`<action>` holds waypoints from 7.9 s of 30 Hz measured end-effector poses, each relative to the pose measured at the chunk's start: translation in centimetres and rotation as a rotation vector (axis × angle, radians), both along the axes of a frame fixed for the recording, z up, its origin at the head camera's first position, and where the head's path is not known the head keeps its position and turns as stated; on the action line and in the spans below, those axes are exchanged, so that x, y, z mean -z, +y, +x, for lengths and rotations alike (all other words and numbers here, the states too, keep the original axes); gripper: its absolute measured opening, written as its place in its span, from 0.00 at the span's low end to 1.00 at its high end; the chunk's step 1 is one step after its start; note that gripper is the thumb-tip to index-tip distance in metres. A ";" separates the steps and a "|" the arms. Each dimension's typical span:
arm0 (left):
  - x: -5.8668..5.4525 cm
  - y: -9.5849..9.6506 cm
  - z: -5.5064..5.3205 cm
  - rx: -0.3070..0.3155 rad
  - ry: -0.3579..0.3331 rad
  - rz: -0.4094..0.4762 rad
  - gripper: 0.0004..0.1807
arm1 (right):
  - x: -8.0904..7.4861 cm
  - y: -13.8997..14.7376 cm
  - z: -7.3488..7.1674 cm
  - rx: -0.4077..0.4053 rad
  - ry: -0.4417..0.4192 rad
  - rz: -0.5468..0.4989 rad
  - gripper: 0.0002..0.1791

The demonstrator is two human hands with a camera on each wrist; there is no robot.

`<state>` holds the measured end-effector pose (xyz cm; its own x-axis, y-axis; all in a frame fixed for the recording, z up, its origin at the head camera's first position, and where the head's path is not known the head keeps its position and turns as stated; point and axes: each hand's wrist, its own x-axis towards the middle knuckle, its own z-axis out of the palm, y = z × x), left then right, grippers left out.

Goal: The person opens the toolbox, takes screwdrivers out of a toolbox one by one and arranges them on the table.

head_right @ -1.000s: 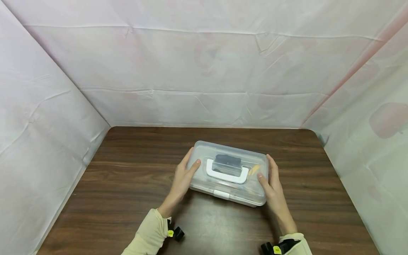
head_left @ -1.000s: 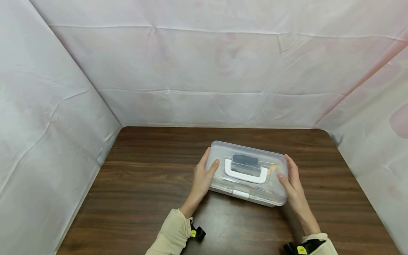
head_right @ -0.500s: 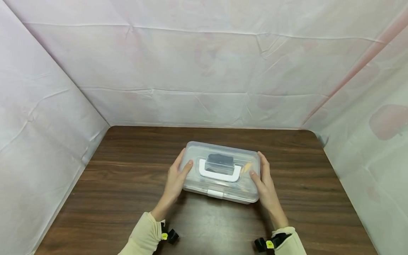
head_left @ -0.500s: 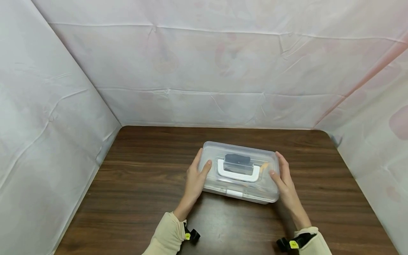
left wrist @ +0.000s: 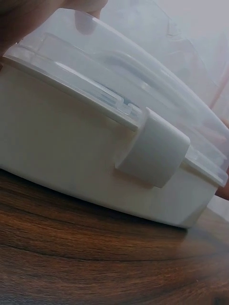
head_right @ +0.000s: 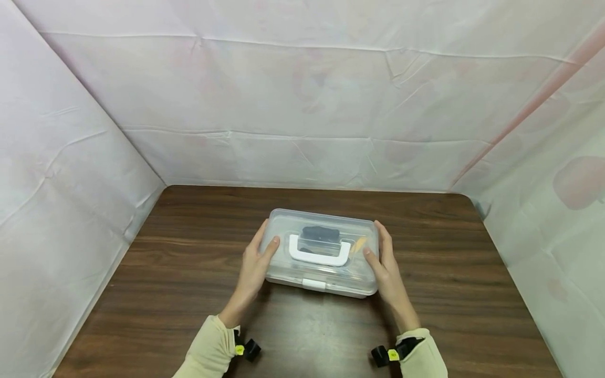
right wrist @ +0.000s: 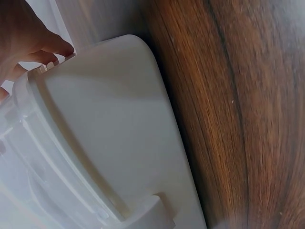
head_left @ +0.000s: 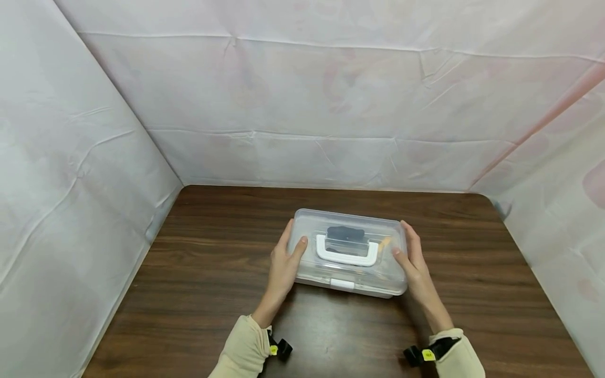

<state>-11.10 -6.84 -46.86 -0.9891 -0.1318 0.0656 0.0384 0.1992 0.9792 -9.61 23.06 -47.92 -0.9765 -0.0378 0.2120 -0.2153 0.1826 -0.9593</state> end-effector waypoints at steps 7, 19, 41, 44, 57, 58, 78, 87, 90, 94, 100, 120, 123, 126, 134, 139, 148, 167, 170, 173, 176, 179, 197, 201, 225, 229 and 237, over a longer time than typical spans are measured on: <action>-0.1 -0.6 -0.2 0.004 -0.006 0.002 0.36 | 0.0 -0.4 -0.4 -0.006 -0.021 -0.006 0.36; 0.1 -1.0 -0.3 0.016 -0.002 0.026 0.36 | -0.1 -0.8 -0.6 0.000 -0.062 -0.010 0.37; -0.3 -0.9 -0.1 -0.007 -0.005 0.017 0.35 | -1.1 -3.3 5.0 0.289 -0.241 0.066 0.30; -0.3 -0.8 -0.2 -0.005 0.001 0.020 0.35 | -0.9 -3.6 6.1 0.294 -0.239 0.074 0.31; -0.4 -0.7 -0.3 -0.008 0.010 0.033 0.35 | 0.0 -5.4 8.4 0.404 -0.320 -0.051 0.35; -0.3 -0.7 -0.2 -0.008 0.009 0.034 0.35 | 0.1 -5.6 8.6 0.423 -0.334 -0.074 0.35; -0.4 -0.2 0.1 -0.009 0.012 0.031 0.35 | 1.5 -10.8 9.5 0.350 -0.535 -0.532 0.36; -0.5 -0.1 0.2 -0.005 0.032 0.020 0.35 | 0.7 -13.1 9.0 0.274 -0.573 -0.651 0.34; -0.7 -0.1 0.1 -0.006 0.034 0.017 0.35 | 0.4 -13.8 8.8 0.276 -0.545 -0.692 0.34; -0.8 0.0 -0.1 -0.005 0.026 0.019 0.35 | 0.3 -14.4 8.5 0.301 -0.506 -0.768 0.30; -0.8 0.0 0.2 0.001 0.013 0.020 0.35 | 0.5 -15.0 8.3 0.342 -0.495 -0.860 0.23; -0.3 -0.2 0.3 0.003 0.014 0.018 0.35 | 0.3 -16.2 8.1 0.420 -0.538 -0.812 0.21; -0.2 -0.3 0.2 0.000 0.016 0.012 0.35 | 0.2 -16.4 8.1 0.417 -0.544 -0.791 0.23; -0.2 -0.3 0.1 -0.003 0.017 0.004 0.34 | 0.0 -16.4 8.0 0.409 -0.550 -0.797 0.23; -0.2 -0.3 0.1 -0.009 0.012 0.001 0.34 | -0.8 -15.9 7.8 0.346 -0.606 -0.810 0.25; -0.1 -0.3 0.0 -0.004 0.015 0.002 0.34 | -0.8 -16.0 7.6 0.348 -0.611 -0.798 0.26; -0.1 -0.3 0.1 -0.001 0.022 0.006 0.34 | -0.7 -15.9 7.6 0.364 -0.603 -0.782 0.22; -0.2 -0.3 0.2 0.004 0.030 0.030 0.34 | -0.3 -15.5 8.3 0.361 -0.548 -0.787 0.23; -0.3 -0.3 0.2 0.005 0.028 0.027 0.34 | -0.2 -15.4 8.5 0.355 -0.542 -0.797 0.24; -0.4 -0.3 0.3 0.007 0.029 0.026 0.35 | -0.1 -15.3 8.7 0.350 -0.541 -0.804 0.24; -0.5 -0.4 0.3 0.013 0.035 0.033 0.35 | 0.0 -15.3 8.9 0.348 -0.549 -0.803 0.23; -0.5 -0.5 0.4 0.016 0.040 0.035 0.35 | 0.2 -15.3 9.0 0.343 -0.551 -0.797 0.23; -0.3 -0.6 0.0 -0.001 0.021 0.030 0.34 | 1.2 -14.8 9.8 0.344 -0.556 -0.521 0.28; -0.4 -0.6 0.0 0.006 0.021 0.032 0.34 | 1.5 -14.3 10.0 0.310 -0.534 -0.415 0.29; -0.4 -0.7 0.3 0.003 0.023 0.031 0.34 | 4.1 -13.5 9.4 0.470 0.053 0.652 0.24; -0.5 -0.7 0.3 -0.001 0.019 0.028 0.34 | 4.1 -13.6 9.6 0.477 0.057 0.668 0.24; -0.5 -0.7 0.3 0.000 0.021 0.030 0.35 | 3.3 -12.7 10.2 0.419 0.128 0.711 0.24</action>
